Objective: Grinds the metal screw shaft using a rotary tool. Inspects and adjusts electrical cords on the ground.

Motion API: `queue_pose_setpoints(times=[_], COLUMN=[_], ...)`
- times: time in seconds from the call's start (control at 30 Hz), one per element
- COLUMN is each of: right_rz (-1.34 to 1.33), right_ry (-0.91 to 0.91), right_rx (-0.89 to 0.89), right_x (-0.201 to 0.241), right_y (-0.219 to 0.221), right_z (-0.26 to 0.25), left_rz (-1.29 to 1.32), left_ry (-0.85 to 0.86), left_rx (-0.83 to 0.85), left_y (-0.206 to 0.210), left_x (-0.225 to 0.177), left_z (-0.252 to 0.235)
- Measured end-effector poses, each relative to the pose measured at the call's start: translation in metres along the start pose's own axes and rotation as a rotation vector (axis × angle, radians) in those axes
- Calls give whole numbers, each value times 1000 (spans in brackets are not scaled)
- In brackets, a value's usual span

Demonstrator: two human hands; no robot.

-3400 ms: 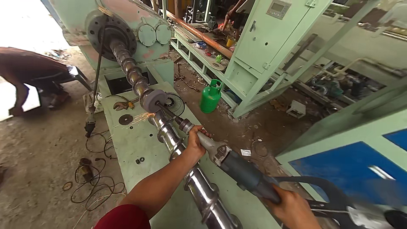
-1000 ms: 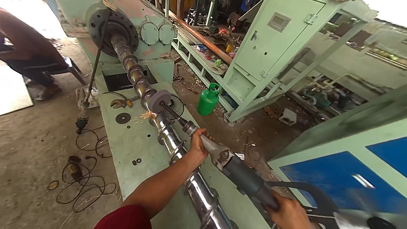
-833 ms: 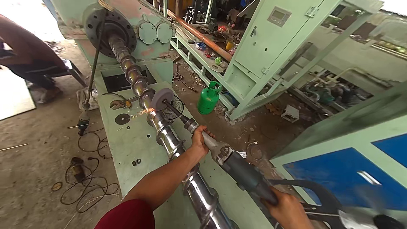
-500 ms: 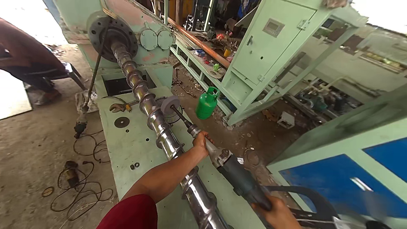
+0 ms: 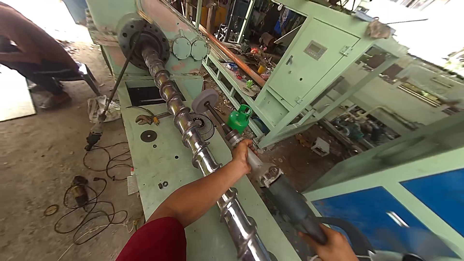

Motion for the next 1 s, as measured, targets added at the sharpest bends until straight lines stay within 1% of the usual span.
queue_pose_setpoints(times=[0.17,0.4,0.57,0.8,1.0], right_rz=[7,-129,-151,-169,-137], right_ry=[8,-11,-19,-25,-48], right_rx=[40,99,146,191,187], right_x=[-3,-35,-53,-62,-61], right_y=[10,49,73,85,77], right_z=[-26,-71,-96,-110,-107], left_rz=[6,-47,-57,-54,-16], left_ry=[-12,5,17,17,25], left_rx=[-83,-187,-245,-282,-273], left_y=[-9,-22,-37,-44,-42], left_x=[-2,12,22,24,20], left_z=[-22,-64,-90,-98,-82])
Point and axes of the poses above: each hand's wrist, its own z-axis away from the middle knuckle, its own y-axis out of the palm, x = y × z, the point moved 4 cm from there along -z, towards the middle knuckle, and after that the axes turned 5 degrees about -x, right-handed, at the moved point
